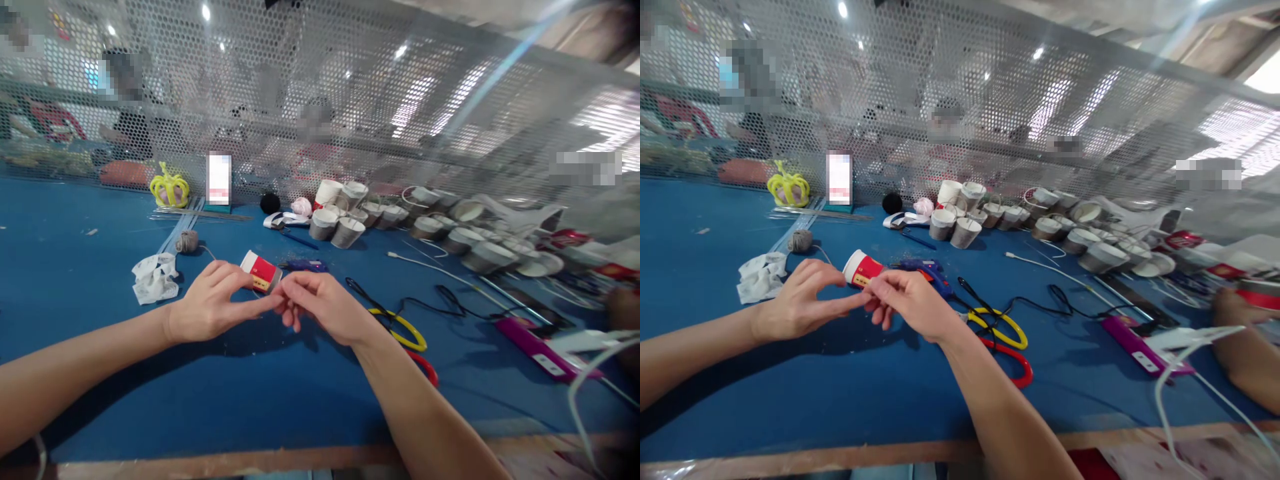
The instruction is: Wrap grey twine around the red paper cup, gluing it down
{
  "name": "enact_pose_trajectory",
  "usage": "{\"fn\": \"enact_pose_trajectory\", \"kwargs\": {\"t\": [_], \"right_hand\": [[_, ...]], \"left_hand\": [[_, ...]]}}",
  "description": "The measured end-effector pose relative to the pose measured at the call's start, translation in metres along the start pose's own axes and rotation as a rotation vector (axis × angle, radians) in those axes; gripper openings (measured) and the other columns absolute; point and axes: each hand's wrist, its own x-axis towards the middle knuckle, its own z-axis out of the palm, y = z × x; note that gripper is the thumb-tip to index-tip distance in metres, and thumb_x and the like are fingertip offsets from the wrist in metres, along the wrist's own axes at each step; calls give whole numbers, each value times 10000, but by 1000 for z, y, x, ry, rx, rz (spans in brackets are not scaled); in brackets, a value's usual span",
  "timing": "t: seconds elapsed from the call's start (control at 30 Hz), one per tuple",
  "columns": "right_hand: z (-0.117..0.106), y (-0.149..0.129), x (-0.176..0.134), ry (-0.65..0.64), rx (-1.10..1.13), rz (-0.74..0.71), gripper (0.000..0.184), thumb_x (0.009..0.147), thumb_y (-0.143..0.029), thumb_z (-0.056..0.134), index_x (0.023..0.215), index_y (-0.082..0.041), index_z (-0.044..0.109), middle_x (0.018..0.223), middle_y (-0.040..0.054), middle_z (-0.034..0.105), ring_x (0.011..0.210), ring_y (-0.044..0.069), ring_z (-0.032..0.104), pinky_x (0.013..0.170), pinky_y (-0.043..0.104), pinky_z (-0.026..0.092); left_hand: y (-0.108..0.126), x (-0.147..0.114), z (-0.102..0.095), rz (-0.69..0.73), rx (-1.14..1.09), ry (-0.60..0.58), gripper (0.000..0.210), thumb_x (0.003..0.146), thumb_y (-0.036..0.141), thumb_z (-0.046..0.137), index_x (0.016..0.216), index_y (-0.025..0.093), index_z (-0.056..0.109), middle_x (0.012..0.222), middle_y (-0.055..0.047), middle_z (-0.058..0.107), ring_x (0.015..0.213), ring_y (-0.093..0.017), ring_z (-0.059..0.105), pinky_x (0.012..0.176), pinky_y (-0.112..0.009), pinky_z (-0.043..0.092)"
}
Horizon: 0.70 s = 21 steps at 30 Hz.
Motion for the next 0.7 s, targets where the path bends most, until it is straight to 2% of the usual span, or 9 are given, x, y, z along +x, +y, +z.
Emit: {"fn": "enact_pose_trajectory", "kwargs": {"t": [0.07, 0.23, 0.37, 0.57, 0.7], "right_hand": [[1, -4, -4, -123, 133, 65, 215, 766, -353, 520, 726, -143, 544, 591, -8, 576, 483, 75, 553, 441, 186, 440], [1, 0, -5, -284, 267, 191, 96, 702, -198, 608, 730, -136, 540, 589, -15, 612, 466, 75, 572, 415, 164, 436], [0, 1, -5, -409, 322, 267, 81, 702, -174, 595, 699, -130, 527, 570, -10, 624, 458, 89, 589, 421, 172, 455], [-2, -10, -13, -421, 197, 196, 93, 769, -215, 528, 757, -124, 543, 648, 15, 635, 522, 101, 614, 501, 207, 482], [-4, -20, -20, -400, 52, 167, 110, 776, -225, 524, 786, -120, 558, 669, 21, 628, 589, 115, 627, 555, 223, 491]], "left_hand": [[-1, -1, 0, 64, -3, -26, 343, 826, 156, 397, 1114, 299, 517, 828, -56, 551, 776, -170, 468, 693, -311, 342], [0, -4, 0, 177, -38, -31, 343, 803, 134, 422, 1055, 324, 558, 832, -57, 541, 821, -190, 467, 738, -335, 346], [2, -4, -1, 245, -66, -7, 354, 787, 160, 488, 1066, 370, 542, 815, -28, 532, 830, -174, 464, 767, -321, 353], [2, -5, 0, 243, -135, -36, 438, 759, 183, 555, 1147, 370, 473, 851, -32, 543, 845, -184, 477, 757, -330, 370], [9, 0, -3, 123, -422, -87, 290, 796, 193, 505, 1065, 285, 563, 842, -64, 540, 804, -181, 486, 719, -337, 399]]}}
